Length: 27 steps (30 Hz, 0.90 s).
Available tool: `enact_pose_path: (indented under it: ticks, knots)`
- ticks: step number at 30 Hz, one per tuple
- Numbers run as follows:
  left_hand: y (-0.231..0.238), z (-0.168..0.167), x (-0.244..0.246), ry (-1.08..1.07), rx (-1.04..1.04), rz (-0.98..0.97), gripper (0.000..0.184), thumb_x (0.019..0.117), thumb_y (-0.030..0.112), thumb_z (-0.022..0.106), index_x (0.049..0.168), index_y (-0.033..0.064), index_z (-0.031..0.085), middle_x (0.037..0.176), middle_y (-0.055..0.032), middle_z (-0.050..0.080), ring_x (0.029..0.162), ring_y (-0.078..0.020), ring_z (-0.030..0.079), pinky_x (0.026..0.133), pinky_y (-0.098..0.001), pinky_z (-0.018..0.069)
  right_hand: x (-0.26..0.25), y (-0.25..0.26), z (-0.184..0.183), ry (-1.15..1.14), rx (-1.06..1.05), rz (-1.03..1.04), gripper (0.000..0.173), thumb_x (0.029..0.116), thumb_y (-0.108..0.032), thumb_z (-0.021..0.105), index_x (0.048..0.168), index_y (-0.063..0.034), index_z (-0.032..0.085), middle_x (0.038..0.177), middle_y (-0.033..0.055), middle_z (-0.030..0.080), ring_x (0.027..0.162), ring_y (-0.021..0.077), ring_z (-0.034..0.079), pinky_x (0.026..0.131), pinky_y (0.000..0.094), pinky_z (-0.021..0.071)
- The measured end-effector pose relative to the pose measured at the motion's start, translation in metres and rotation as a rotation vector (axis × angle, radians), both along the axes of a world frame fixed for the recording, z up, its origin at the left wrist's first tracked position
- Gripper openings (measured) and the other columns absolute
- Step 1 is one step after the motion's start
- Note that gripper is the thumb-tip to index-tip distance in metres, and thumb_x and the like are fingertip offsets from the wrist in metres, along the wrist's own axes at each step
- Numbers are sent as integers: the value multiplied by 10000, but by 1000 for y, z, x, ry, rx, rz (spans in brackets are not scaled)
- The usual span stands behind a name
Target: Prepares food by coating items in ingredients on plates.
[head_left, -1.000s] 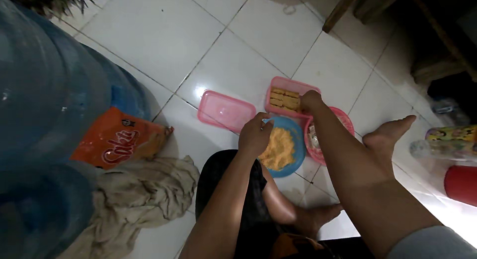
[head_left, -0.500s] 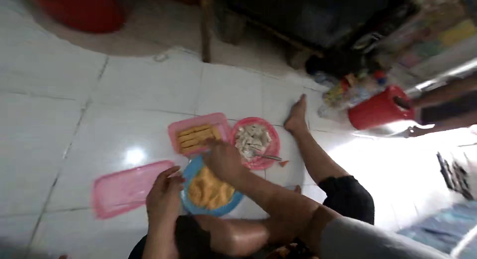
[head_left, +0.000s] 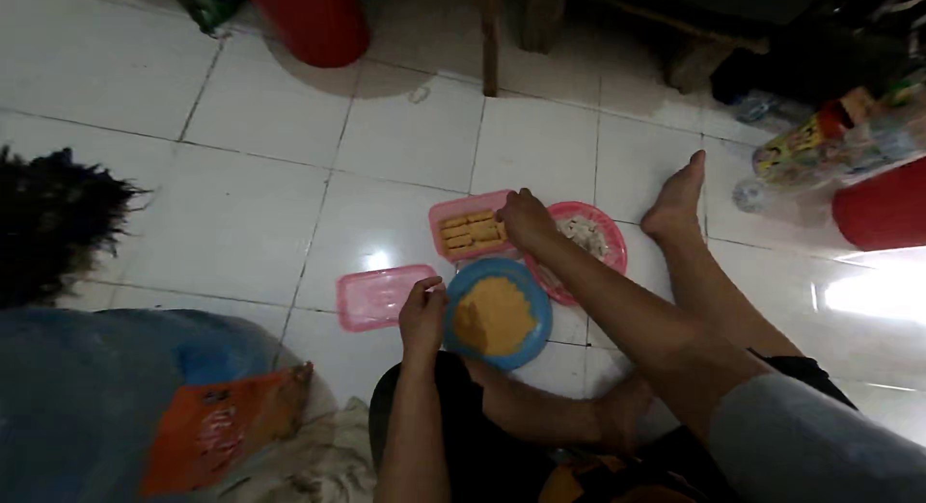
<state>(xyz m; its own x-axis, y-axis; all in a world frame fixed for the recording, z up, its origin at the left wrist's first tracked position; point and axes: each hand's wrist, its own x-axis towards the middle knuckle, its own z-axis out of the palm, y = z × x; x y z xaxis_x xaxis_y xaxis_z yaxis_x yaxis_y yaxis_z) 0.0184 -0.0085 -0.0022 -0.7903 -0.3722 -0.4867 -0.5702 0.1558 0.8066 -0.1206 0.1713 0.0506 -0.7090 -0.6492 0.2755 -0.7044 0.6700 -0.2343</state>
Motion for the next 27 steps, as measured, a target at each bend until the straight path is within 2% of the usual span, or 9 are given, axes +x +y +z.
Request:
enact_pose_path:
  ticks: [2,4,8,12,14,16,20,25,27]
  knots:
    - [0,-2,0,-6,2,-1,325,1092,215,474,1337,37,591,1032,-147,686,865,-221,656,783,-414,536,-39,-5,-54,-281,247,-24,228,1009,-68,561,1038,47,756,1252,293,638,1295,503,502,1131,650,329]
    - [0,-2,0,-4,11,4,316,1092,219,484,1330,46,600,1012,-134,686,839,-209,644,761,-401,526,-52,-20,-69,-403,490,-65,230,998,-63,571,1104,54,738,1375,267,598,1399,484,428,1148,689,282]
    - [-1,-5,1,9,20,-21,326,1094,241,482,1338,61,599,1013,-127,688,850,-214,647,778,-413,527,-56,-17,-68,-445,469,-105,230,982,-132,655,1151,-11,754,1338,273,611,1361,514,442,1098,732,298]
    - [-1,-3,1,8,14,-30,324,1099,251,475,1331,61,599,1014,-125,688,849,-221,645,770,-421,521,-35,-3,-28,-461,214,-262,350,942,10,596,1230,-116,750,1237,220,672,1269,479,513,1020,682,370]
    - [-1,-5,1,3,14,-36,336,1099,262,476,1342,63,596,1034,-134,689,864,-233,650,785,-440,527,-2,8,-21,-443,55,-262,239,1000,-140,619,1196,-63,732,1140,205,697,1178,440,583,999,640,434]
    - [0,-5,2,-2,19,-43,339,1098,266,477,1345,64,592,1051,-136,684,869,-232,647,785,-440,525,48,17,-32,-476,-17,-182,267,1027,-257,624,1054,-15,732,1049,189,712,1080,390,656,964,573,526]
    - [1,-2,3,-14,-9,-35,341,1101,263,462,1345,68,597,1056,-140,682,866,-225,649,771,-430,524,109,46,-63,-678,97,-2,315,1038,-67,512,1260,-99,734,1239,150,701,1244,364,597,1073,542,464]
    - [3,-1,2,-40,-22,-13,338,1103,252,457,1342,57,594,1075,-159,670,873,-219,653,779,-411,526,95,135,-67,-512,169,-495,289,1008,-186,611,1233,-38,717,1300,258,635,1256,465,569,1037,640,451]
    - [3,-2,0,-54,-27,-10,339,1102,255,462,1340,53,596,1073,-157,671,870,-214,650,781,-403,525,82,168,-67,-550,220,-681,418,981,-239,679,1301,26,641,1374,320,548,1276,520,518,1026,674,426]
